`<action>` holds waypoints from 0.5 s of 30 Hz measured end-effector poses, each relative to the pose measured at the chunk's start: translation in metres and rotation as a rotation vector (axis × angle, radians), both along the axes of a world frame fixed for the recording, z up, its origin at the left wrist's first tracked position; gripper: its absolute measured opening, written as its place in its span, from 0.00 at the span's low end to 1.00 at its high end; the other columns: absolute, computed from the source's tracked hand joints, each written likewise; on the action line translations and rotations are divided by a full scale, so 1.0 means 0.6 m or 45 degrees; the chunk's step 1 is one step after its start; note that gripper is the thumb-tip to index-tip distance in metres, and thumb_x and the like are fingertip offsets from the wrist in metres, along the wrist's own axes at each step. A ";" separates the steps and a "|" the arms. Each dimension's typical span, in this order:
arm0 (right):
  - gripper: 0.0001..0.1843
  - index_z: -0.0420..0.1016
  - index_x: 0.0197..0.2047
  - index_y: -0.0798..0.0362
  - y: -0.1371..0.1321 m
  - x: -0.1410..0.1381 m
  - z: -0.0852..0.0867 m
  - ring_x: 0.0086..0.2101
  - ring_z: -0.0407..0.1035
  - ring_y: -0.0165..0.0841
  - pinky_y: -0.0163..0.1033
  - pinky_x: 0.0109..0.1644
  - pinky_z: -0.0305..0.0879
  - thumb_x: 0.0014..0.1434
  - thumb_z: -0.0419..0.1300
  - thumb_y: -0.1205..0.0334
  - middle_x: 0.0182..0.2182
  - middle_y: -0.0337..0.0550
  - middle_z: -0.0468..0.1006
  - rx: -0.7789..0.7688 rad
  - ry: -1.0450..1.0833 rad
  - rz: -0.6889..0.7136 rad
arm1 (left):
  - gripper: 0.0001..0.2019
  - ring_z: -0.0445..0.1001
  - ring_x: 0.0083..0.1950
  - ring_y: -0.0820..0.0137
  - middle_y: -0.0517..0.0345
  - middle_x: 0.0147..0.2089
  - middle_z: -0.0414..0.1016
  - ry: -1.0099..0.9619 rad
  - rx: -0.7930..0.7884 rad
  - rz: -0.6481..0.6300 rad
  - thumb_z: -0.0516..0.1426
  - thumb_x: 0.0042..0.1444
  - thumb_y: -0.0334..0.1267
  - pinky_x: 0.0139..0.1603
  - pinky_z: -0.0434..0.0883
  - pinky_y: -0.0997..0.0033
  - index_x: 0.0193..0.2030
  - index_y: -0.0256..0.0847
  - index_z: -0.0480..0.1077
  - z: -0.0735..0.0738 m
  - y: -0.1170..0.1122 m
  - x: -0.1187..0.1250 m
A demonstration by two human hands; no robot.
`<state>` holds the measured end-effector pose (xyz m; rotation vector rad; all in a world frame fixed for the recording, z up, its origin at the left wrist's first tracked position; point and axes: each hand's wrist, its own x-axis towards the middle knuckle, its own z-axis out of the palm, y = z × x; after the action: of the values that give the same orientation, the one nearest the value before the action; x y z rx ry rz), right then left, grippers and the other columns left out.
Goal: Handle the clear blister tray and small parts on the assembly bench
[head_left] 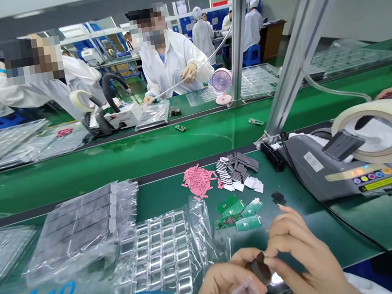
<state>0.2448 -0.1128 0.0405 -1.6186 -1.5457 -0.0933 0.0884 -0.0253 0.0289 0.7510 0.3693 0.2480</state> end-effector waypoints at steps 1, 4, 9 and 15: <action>0.08 0.64 0.30 0.50 -0.001 0.001 0.008 0.28 0.66 0.30 0.46 0.52 0.55 0.60 0.52 0.68 0.25 0.34 0.69 -0.005 -0.022 0.022 | 0.13 0.66 0.55 0.57 0.51 0.49 0.68 -0.017 -0.026 -0.046 0.64 0.44 0.50 0.62 0.56 0.49 0.34 0.45 0.79 0.003 0.001 0.002; 0.09 0.66 0.29 0.49 -0.005 0.004 0.027 0.30 0.67 0.30 0.47 0.56 0.53 0.60 0.53 0.68 0.25 0.33 0.71 -0.073 -0.072 0.103 | 0.14 0.67 0.50 0.63 0.52 0.44 0.68 -0.057 -0.079 -0.155 0.66 0.40 0.49 0.59 0.60 0.55 0.33 0.45 0.80 0.011 0.005 0.008; 0.09 0.69 0.31 0.47 -0.002 0.013 0.036 0.34 0.68 0.31 0.49 0.61 0.47 0.58 0.53 0.71 0.27 0.33 0.75 -0.163 -0.168 0.211 | 0.15 0.67 0.46 0.68 0.55 0.41 0.66 -0.011 -0.214 -0.122 0.68 0.36 0.48 0.57 0.61 0.59 0.30 0.43 0.80 0.018 0.004 0.012; 0.10 0.68 0.29 0.49 0.001 0.019 0.026 0.35 0.67 0.30 0.45 0.63 0.39 0.60 0.52 0.71 0.27 0.33 0.73 -0.204 -0.157 0.259 | 0.17 0.69 0.44 0.68 0.55 0.41 0.67 0.039 -0.177 -0.229 0.68 0.37 0.48 0.52 0.65 0.63 0.33 0.43 0.80 0.016 0.007 0.008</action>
<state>0.2565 -0.1124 0.0563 -1.5923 -1.8453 0.0433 0.0933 -0.0210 0.0384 0.6468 0.3418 0.0407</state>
